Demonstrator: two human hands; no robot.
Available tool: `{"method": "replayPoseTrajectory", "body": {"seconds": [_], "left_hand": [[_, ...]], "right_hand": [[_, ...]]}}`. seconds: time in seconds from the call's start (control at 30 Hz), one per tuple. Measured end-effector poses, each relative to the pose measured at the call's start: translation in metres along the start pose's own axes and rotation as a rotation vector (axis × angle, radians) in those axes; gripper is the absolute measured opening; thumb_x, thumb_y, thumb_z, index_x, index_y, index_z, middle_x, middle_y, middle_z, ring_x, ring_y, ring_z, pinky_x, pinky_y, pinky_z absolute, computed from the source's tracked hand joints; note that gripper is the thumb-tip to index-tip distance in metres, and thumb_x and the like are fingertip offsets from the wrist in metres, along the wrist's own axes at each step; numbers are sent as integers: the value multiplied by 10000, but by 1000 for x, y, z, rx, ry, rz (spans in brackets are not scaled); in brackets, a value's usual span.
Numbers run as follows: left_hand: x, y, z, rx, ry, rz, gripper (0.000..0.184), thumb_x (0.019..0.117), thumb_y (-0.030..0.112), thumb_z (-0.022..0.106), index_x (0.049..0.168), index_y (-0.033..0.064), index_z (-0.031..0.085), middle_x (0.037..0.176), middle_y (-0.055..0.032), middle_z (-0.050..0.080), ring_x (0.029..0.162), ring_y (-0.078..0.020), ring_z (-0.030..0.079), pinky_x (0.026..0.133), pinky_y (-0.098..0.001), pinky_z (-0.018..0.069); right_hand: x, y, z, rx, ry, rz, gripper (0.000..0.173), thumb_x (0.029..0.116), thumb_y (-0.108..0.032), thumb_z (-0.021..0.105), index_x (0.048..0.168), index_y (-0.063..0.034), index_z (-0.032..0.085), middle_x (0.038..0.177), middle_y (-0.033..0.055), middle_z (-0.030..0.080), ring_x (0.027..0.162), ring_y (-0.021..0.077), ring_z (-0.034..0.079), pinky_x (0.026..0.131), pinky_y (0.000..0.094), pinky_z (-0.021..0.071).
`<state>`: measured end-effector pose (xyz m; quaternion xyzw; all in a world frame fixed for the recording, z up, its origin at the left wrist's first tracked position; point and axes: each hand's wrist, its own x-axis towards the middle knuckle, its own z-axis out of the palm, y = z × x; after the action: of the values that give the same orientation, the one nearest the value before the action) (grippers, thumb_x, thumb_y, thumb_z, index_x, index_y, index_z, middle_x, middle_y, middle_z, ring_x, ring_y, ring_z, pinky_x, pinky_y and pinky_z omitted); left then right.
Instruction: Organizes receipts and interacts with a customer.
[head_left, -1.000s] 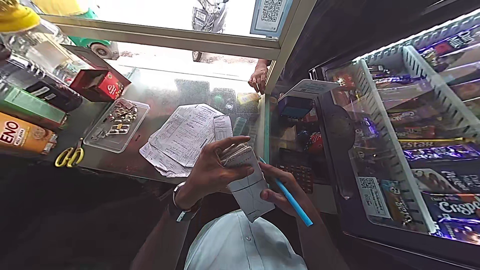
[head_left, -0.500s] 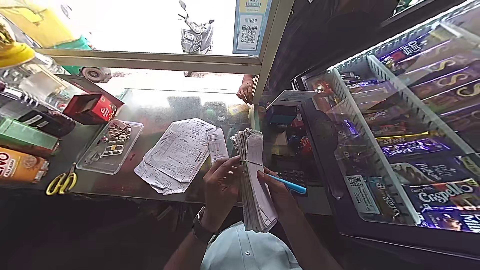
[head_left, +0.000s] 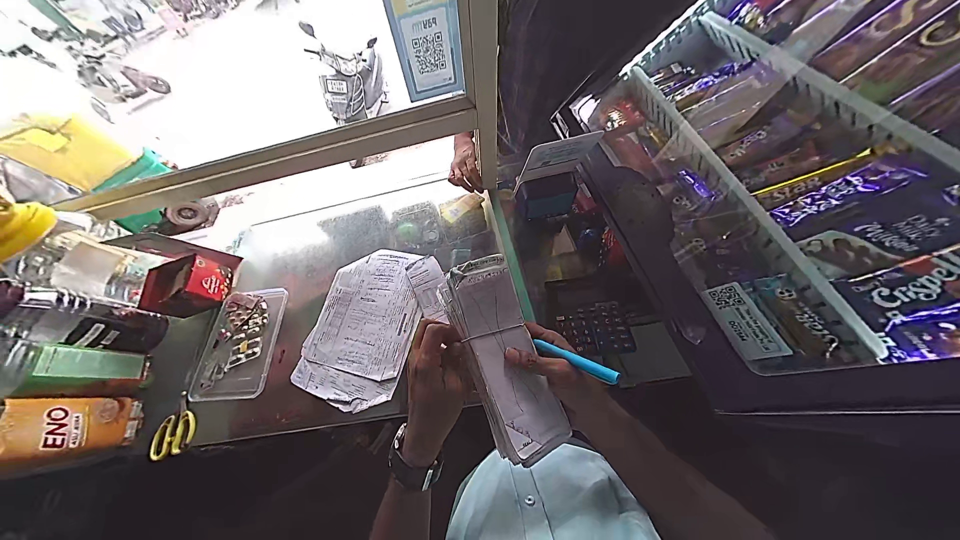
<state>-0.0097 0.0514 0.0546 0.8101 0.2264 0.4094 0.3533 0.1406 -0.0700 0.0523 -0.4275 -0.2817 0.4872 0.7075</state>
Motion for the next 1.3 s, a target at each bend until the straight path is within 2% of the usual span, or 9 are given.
{"method": "replayPoseTrajectory", "body": {"seconds": [0.2, 0.37, 0.5, 0.53, 0.63, 0.73, 0.83, 1.0, 1.3], "left_hand": [[-34, 1, 2, -129, -13, 33, 243, 1070, 351, 475, 951, 161, 572, 952, 56, 539, 846, 23, 574, 743, -137, 529], [-35, -6, 18, -330, 92, -76, 134, 1040, 253, 547, 1028, 140, 618, 978, 63, 590, 850, -12, 616, 734, -179, 564], [-23, 6, 28, -818, 64, -388, 796, 1016, 562, 484, 1523, 24, 187, 1359, -84, 577, 1173, -159, 641, 965, -344, 579], [-21, 9, 30, -917, 46, -450, 782, 1041, 511, 476, 1553, 21, 144, 1391, -128, 569, 1209, -187, 633, 989, -371, 568], [-16, 17, 37, -1067, 116, -646, 385, 1106, 193, 359, 1437, 3, 402, 1197, -148, 673, 1070, -190, 700, 929, -366, 598], [-22, 8, 38, -1276, 146, -714, 318, 1102, 179, 347, 1331, 22, 502, 1112, -161, 712, 1006, -223, 730, 878, -406, 617], [-27, 10, 36, -1345, 195, -807, 348, 1102, 235, 341, 1327, 52, 534, 1107, -170, 722, 988, -245, 739, 848, -431, 626], [-29, 10, 36, -1465, 161, -790, 350, 1088, 261, 390, 1252, 48, 613, 1092, -172, 733, 988, -243, 742, 850, -429, 625], [-28, 12, 33, -1264, 91, -728, 233, 1035, 148, 538, 1227, 17, 563, 1011, -152, 747, 891, -205, 759, 804, -380, 640]], "right_hand": [[4, -6, -15, 142, 205, 3, 242, 929, -52, 606, 1164, -34, 660, 950, 36, 746, 846, 75, 721, 799, 240, 613], [0, 0, -15, 26, 43, -50, 285, 925, -59, 663, 1209, -35, 653, 1033, 8, 746, 934, 72, 714, 861, 252, 603], [0, 7, -8, -186, -7, -123, 387, 935, -115, 707, 1292, 1, 612, 1123, 21, 729, 1027, 79, 696, 928, 252, 583], [-1, 8, -7, -260, -15, -136, 435, 944, -142, 708, 1331, 18, 589, 1168, 27, 722, 1064, 67, 688, 957, 242, 572], [-2, 3, -11, -535, -77, -204, 548, 1005, -281, 646, 1423, 52, 527, 1272, 44, 695, 1131, -28, 637, 1002, 167, 514], [-2, -5, -23, -689, -16, -321, 380, 1052, -276, 575, 1319, -20, 662, 971, -17, 743, 757, -40, 632, 687, 152, 542], [0, -12, -32, -755, 26, -470, 189, 1012, -172, 632, 1122, -69, 747, 972, -13, 760, 823, 7, 701, 740, 182, 597], [2, -7, -24, -709, 25, -686, 93, 954, -115, 706, 1017, -54, 737, 1036, 44, 768, 951, 96, 728, 824, 239, 615], [6, 0, -18, -855, -14, -748, 75, 1011, -117, 572, 982, -92, 636, 1006, 51, 675, 1011, 108, 642, 884, 216, 533]]}}
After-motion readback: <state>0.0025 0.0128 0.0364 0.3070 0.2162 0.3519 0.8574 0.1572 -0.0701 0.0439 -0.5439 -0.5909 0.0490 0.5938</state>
